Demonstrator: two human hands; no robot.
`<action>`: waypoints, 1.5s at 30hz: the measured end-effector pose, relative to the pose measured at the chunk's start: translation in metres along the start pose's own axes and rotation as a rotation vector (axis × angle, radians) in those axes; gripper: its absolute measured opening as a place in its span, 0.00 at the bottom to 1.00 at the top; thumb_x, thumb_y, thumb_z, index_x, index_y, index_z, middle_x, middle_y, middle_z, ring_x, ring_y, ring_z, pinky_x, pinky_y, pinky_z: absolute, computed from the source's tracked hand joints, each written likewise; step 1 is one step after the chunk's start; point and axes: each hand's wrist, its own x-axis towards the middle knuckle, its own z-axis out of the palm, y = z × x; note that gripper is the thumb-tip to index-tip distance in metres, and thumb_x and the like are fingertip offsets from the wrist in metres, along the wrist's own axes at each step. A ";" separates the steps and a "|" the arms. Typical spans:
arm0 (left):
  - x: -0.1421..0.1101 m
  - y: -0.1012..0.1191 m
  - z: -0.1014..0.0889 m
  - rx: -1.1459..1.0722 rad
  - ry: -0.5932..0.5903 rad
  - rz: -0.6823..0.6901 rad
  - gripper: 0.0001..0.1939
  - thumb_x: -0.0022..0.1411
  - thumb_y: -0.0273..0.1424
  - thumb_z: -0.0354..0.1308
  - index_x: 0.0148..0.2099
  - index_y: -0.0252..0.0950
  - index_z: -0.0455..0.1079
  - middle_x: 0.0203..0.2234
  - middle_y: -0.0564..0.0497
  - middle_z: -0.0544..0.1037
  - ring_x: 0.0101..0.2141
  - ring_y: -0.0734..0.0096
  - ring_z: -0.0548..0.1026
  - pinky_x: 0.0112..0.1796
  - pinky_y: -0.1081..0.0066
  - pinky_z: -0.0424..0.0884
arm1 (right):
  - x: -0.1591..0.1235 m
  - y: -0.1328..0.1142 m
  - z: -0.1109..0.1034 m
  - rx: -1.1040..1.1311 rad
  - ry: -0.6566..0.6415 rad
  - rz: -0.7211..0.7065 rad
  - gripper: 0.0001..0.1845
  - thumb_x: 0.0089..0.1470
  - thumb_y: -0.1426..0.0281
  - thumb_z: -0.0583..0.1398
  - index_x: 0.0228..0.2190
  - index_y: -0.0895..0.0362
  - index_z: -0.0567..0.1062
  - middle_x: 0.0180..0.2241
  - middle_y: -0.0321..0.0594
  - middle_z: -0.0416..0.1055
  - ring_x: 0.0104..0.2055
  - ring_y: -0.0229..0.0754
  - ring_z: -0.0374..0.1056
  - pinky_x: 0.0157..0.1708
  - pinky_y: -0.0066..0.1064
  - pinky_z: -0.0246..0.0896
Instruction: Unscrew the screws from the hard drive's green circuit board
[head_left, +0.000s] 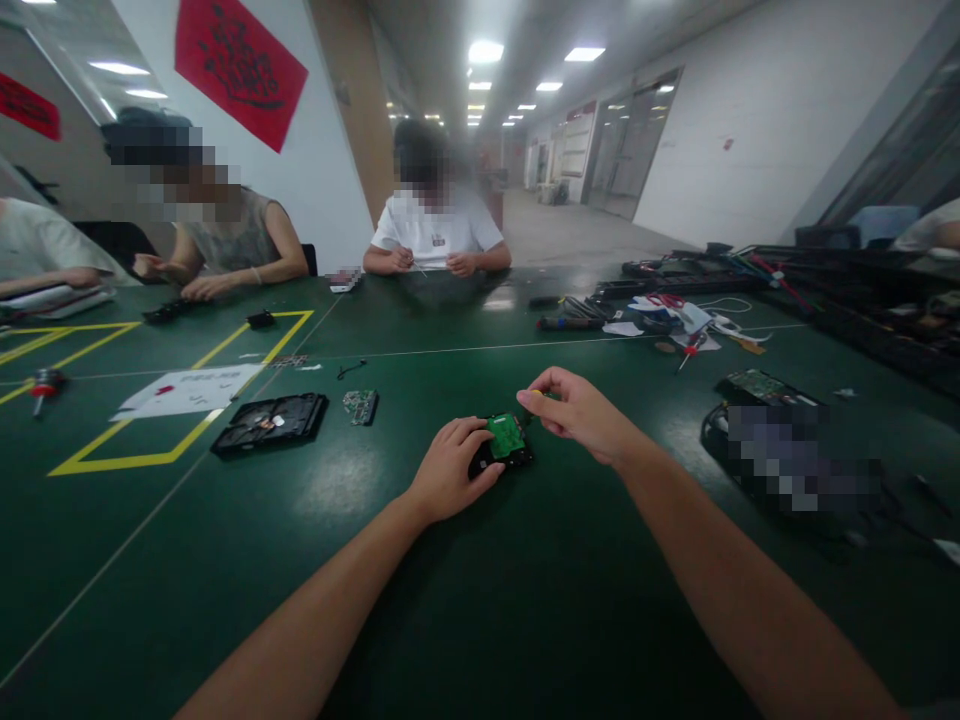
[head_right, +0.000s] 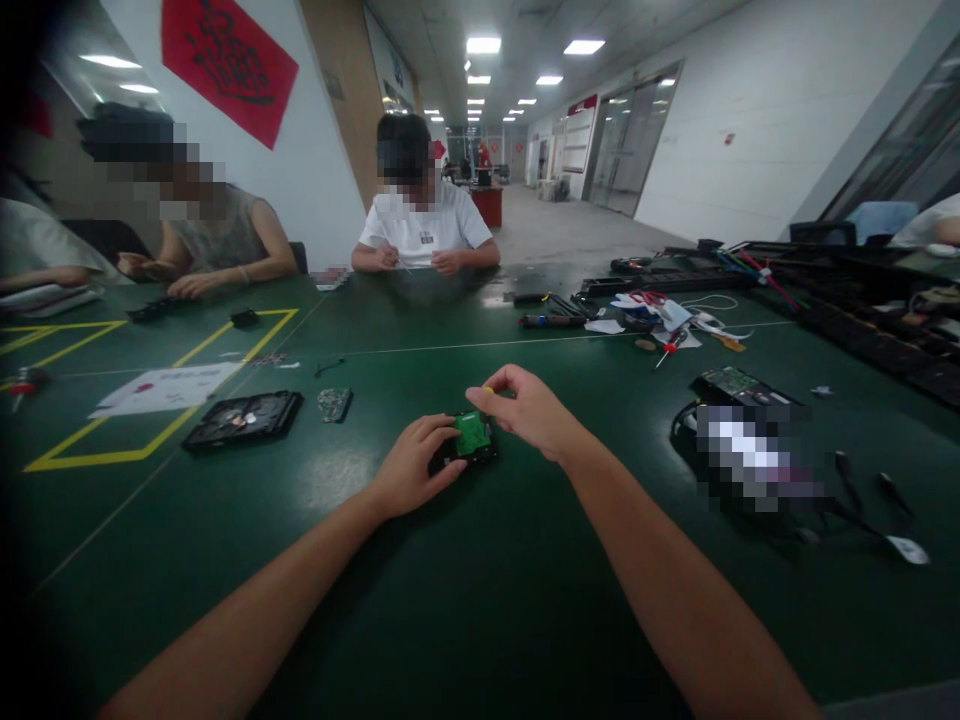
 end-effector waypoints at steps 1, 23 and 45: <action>0.000 0.000 0.000 0.002 0.000 0.001 0.22 0.67 0.42 0.63 0.59 0.40 0.69 0.58 0.41 0.72 0.59 0.48 0.70 0.59 0.45 0.68 | 0.000 0.001 -0.001 -0.017 0.014 0.006 0.22 0.53 0.53 0.70 0.35 0.55 0.70 0.22 0.28 0.65 0.20 0.31 0.56 0.18 0.25 0.46; -0.001 -0.004 0.003 -0.017 0.011 0.020 0.22 0.67 0.42 0.62 0.59 0.40 0.71 0.57 0.40 0.73 0.59 0.48 0.70 0.60 0.46 0.67 | 0.005 0.005 -0.004 0.155 -0.022 0.019 0.10 0.65 0.61 0.61 0.42 0.54 0.72 0.46 0.42 0.76 0.30 0.36 0.76 0.27 0.27 0.71; -0.001 -0.002 0.000 -0.009 -0.011 0.002 0.22 0.67 0.43 0.62 0.60 0.41 0.69 0.57 0.41 0.73 0.59 0.48 0.70 0.60 0.44 0.67 | 0.009 0.007 -0.007 0.084 0.029 -0.054 0.11 0.61 0.59 0.65 0.38 0.54 0.77 0.35 0.37 0.75 0.27 0.34 0.71 0.25 0.27 0.67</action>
